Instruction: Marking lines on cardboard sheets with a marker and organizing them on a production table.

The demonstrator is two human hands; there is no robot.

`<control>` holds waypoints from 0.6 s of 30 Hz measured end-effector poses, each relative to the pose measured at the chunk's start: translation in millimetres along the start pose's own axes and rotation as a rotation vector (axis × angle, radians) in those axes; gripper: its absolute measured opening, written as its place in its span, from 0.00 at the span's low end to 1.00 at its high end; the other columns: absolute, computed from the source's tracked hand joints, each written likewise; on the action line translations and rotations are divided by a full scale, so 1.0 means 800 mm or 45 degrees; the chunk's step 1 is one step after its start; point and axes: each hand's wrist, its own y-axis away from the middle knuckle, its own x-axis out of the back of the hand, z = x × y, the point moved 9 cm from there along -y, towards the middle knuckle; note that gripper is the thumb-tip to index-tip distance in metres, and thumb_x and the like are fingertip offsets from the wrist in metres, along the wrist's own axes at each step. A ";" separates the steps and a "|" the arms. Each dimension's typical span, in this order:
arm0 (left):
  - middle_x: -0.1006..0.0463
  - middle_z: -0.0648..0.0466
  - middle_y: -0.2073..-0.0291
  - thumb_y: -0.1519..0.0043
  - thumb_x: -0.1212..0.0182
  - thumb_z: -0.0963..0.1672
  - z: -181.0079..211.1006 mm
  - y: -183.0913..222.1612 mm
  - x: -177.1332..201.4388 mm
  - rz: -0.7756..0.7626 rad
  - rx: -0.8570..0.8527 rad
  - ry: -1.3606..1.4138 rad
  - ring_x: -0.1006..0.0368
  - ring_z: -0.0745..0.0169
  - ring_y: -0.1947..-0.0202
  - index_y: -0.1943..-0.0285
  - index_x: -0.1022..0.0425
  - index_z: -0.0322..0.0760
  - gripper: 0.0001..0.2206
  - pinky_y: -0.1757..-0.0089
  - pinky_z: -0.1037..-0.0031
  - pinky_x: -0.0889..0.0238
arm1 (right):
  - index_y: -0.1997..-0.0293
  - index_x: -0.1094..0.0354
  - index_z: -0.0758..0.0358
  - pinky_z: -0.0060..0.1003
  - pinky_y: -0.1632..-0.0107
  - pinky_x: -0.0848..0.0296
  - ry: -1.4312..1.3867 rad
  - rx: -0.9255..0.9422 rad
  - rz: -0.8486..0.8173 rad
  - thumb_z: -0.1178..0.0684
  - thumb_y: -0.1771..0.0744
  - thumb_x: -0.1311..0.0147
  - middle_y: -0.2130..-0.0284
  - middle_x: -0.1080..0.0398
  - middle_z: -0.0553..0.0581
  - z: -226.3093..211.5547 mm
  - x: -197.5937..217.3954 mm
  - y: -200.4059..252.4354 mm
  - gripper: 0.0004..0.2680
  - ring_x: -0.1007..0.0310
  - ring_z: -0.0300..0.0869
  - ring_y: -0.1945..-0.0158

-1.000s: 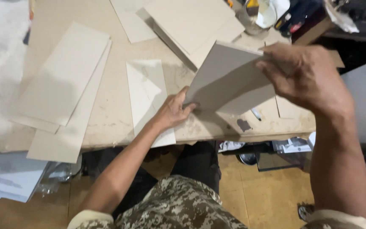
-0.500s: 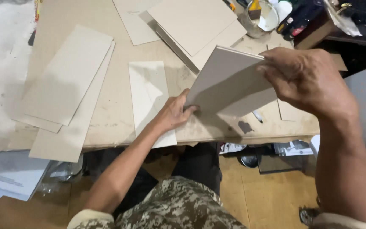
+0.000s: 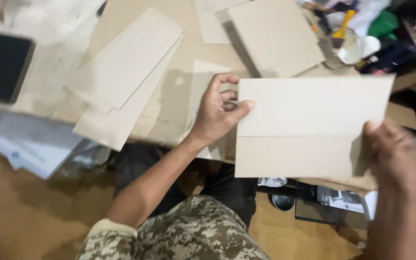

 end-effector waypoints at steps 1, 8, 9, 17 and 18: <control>0.16 0.37 0.58 0.42 0.33 0.40 -0.003 0.005 -0.002 -0.011 0.067 0.007 0.23 0.67 0.73 0.41 0.41 0.38 0.23 0.74 0.83 0.30 | 0.53 0.30 0.50 0.29 0.56 0.33 -0.089 -0.168 0.017 0.47 0.27 0.49 0.60 0.28 0.44 0.036 -0.008 0.008 0.04 0.29 0.34 0.59; 0.17 0.35 0.51 0.39 0.38 0.39 -0.005 0.028 -0.010 -0.124 0.100 0.035 0.22 0.65 0.66 0.39 0.43 0.40 0.22 0.68 0.81 0.29 | 0.45 0.31 0.56 0.32 0.41 0.22 -0.486 -0.412 -0.023 0.47 0.32 0.44 0.46 0.25 0.51 0.103 -0.058 0.047 0.12 0.25 0.39 0.43; 0.19 0.33 0.48 0.40 0.38 0.38 -0.005 0.030 -0.013 -0.146 0.088 0.071 0.24 0.66 0.66 0.39 0.43 0.40 0.23 0.66 0.80 0.29 | 0.52 0.29 0.53 0.24 0.52 0.23 -0.502 -0.432 0.031 0.46 0.32 0.41 0.53 0.24 0.46 0.110 -0.053 0.050 0.08 0.23 0.33 0.50; 0.32 0.27 0.34 0.43 0.36 0.36 0.002 0.058 -0.022 -0.203 0.029 0.036 0.22 0.61 0.56 0.34 0.45 0.36 0.29 0.59 0.78 0.21 | 0.43 0.32 0.62 0.42 0.45 0.26 -0.500 -0.324 -0.025 0.43 0.33 0.45 0.45 0.27 0.57 0.114 -0.048 0.060 0.17 0.26 0.46 0.44; 0.30 0.29 0.35 0.43 0.37 0.36 0.000 0.062 -0.021 -0.169 0.065 0.055 0.21 0.60 0.56 0.35 0.44 0.36 0.28 0.59 0.78 0.21 | 0.41 0.33 0.61 0.42 0.44 0.26 -0.535 -0.352 -0.008 0.44 0.34 0.44 0.45 0.27 0.55 0.116 -0.048 0.063 0.17 0.27 0.45 0.43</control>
